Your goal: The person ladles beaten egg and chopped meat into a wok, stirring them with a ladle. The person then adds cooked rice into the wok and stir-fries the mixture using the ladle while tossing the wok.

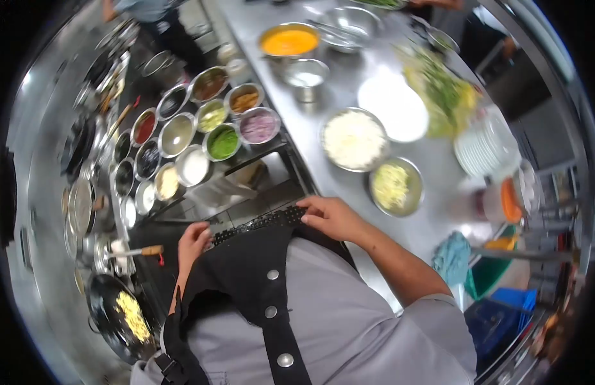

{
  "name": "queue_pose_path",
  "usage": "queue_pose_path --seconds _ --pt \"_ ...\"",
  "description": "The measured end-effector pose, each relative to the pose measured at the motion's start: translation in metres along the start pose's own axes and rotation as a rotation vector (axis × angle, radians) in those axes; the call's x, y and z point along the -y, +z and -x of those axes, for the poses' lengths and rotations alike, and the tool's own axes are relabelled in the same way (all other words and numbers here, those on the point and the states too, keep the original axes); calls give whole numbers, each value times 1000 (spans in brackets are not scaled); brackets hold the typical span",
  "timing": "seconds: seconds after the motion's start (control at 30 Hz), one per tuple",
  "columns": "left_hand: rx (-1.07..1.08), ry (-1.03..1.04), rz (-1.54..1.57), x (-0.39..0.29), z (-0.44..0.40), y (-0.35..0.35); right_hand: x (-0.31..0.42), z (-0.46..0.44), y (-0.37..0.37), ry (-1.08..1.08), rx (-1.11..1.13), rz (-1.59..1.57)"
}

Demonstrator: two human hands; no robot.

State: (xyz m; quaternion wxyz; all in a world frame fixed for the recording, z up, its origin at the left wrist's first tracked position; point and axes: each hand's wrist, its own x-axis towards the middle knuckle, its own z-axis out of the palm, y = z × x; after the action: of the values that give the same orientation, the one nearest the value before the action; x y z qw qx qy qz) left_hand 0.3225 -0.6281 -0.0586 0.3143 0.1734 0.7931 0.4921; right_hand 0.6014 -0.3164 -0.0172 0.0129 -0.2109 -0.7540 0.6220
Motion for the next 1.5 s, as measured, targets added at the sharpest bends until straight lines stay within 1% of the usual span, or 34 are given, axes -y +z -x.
queue_pose_path --seconds 0.03,0.07,0.1,0.13,0.17,0.23,0.27,0.33,0.37,0.4,0.43,0.47,0.5,0.53,0.57,0.63,0.67,0.73,0.77,0.83,0.87,0.93,0.97,1.03,1.1,1.17,1.23,1.27,1.3,1.37,1.4,1.47,1.5 --pt "161 78 -124 -15 -23 35 -5 20 -14 13 -38 -21" --pt "320 158 -244 -31 -45 69 -10 37 -26 34 -121 -36" --pt "455 174 -213 -60 -57 100 -15 52 -35 56 -200 -46" --pt "583 185 -179 -86 -66 129 -26 67 -40 65 -224 -60" --pt "603 188 -194 -103 -78 154 -39 81 -40 87 -233 -125" --pt "746 26 -40 -132 -101 199 -70 104 -39 104 -226 -250" --pt "770 22 -62 -144 -108 219 -84 113 -36 110 -251 -271" --pt "648 -197 177 -164 -117 259 -102 131 -33 306 -252 -582" --pt "636 -206 190 -173 -121 276 -106 139 -33 312 -275 -597" --pt "654 -208 178 -169 -124 286 -107 140 -33 363 -420 -853" --pt "617 -212 204 -164 -130 295 -106 138 -36 403 -560 -1106" --pt "574 -214 233 -160 -136 301 -102 136 -41 397 -566 -1110" --pt "522 -231 272 -171 -125 306 -93 133 -49 378 -705 -1200" --pt "520 -225 269 -164 -128 305 -88 130 -58 356 -843 -1288" --pt "525 -191 310 -153 -131 303 -99 123 -64 349 -839 -1289" --pt "486 -159 347 -141 -127 294 -126 109 -76 271 -1039 -1015" --pt "475 -161 352 -138 -124 284 -132 106 -85 275 -1027 -1011" --pt "449 -209 407 -127 -120 253 -135 94 -110 171 -1127 -861" --pt "410 -213 388 -121 -115 239 -134 86 -124 172 -1109 -856" --pt "348 -197 396 -110 -101 202 -121 68 -153 25 -1252 -785" --pt "302 -179 394 -105 -94 185 -118 61 -168 22 -1236 -778" --pt "159 -164 449 -110 -71 157 -114 51 -193 -80 -1370 -898" --pt "140 -162 466 -107 -62 140 -116 51 -196 -85 -1347 -888" --pt "-21 -146 538 -97 -45 106 -126 55 -192 -101 -1314 -1072" --pt "-92 -110 640 -86 -23 74 -153 59 -184 -139 -1254 -1210" --pt "-187 -53 757 -61 0 41 -148 51 -157 -67 -1239 -1417" --pt "-336 -61 809 -52 23 21 -120 27 -115 90 -1081 -1182" --pt "-410 -67 839 -46 32 12 -112 13 -95 114 -893 -1058" --pt "-440 -68 905 -30 42 -1 -101 -2 -71 136 -700 -933" --pt "-525 -65 1012 -10 61 -24 -73 -33 -21 200 -403 -738" --pt "-572 -72 1058 -9 69 -29 -65 -53 3 196 -280 -726" --pt "-726 -142 1152 -12 86 -43 -52 -82 45 106 -30 -513" --pt "-803 -117 1175 -6 103 -55 -53 -90 62 92 49 -493"
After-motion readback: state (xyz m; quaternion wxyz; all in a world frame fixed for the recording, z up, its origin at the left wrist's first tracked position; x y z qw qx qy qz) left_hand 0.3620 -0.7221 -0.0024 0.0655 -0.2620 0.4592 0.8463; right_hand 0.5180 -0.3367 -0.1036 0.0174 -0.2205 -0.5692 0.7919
